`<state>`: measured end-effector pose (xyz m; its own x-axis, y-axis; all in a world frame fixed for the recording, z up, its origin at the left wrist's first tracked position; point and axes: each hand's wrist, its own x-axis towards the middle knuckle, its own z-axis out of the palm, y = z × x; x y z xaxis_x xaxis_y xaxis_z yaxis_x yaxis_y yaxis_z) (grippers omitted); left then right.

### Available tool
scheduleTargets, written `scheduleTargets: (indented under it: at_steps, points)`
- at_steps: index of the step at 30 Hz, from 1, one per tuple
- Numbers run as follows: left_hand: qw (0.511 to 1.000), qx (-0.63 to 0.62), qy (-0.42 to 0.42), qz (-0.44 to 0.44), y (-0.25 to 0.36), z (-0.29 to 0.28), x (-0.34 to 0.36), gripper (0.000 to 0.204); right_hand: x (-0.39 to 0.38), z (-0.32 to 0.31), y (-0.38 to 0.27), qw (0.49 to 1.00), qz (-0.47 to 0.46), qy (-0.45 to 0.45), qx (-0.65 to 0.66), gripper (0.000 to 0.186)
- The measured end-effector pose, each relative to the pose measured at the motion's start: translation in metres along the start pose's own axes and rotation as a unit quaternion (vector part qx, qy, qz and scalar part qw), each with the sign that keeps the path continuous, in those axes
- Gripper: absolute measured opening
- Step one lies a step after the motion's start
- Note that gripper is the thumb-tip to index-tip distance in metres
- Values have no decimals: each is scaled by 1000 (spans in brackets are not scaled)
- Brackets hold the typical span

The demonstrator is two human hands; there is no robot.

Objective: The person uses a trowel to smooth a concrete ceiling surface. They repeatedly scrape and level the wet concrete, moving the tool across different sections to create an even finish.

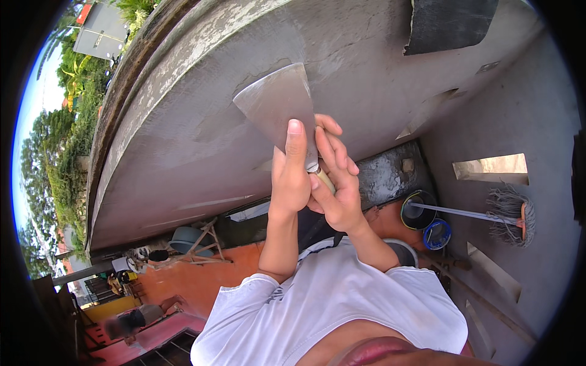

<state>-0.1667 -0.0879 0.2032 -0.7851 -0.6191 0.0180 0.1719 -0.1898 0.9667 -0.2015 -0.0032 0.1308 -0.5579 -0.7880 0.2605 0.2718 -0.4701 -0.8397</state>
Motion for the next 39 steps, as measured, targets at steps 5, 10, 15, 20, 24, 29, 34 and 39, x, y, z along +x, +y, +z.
scheduleTargets:
  at_steps: [5,10,15,20,24,29,34,39]
  points:
    - [1000,9,3,-1,-2,0,2,62,5,-2,11,998,-58,9,-4,63]
    - [1000,7,21,10,0,5,4,60,10,-7,3,999,-33,-17,4,63]
    - [999,20,37,12,2,9,1,56,8,-7,0,998,-23,-15,52,63]
    - [998,23,54,17,-7,10,0,54,5,-12,6,998,-21,-24,53,62]
    - [999,8,39,12,-5,10,0,54,6,-15,6,997,-70,-23,-15,61]
    - [999,6,34,29,-8,8,-1,54,6,-14,4,997,-67,-30,10,61]
    - [999,20,24,30,-5,6,0,53,11,-16,1,994,-93,-32,-48,62]
    - [998,22,26,50,-11,2,1,52,13,-17,5,996,-84,-37,-19,63]
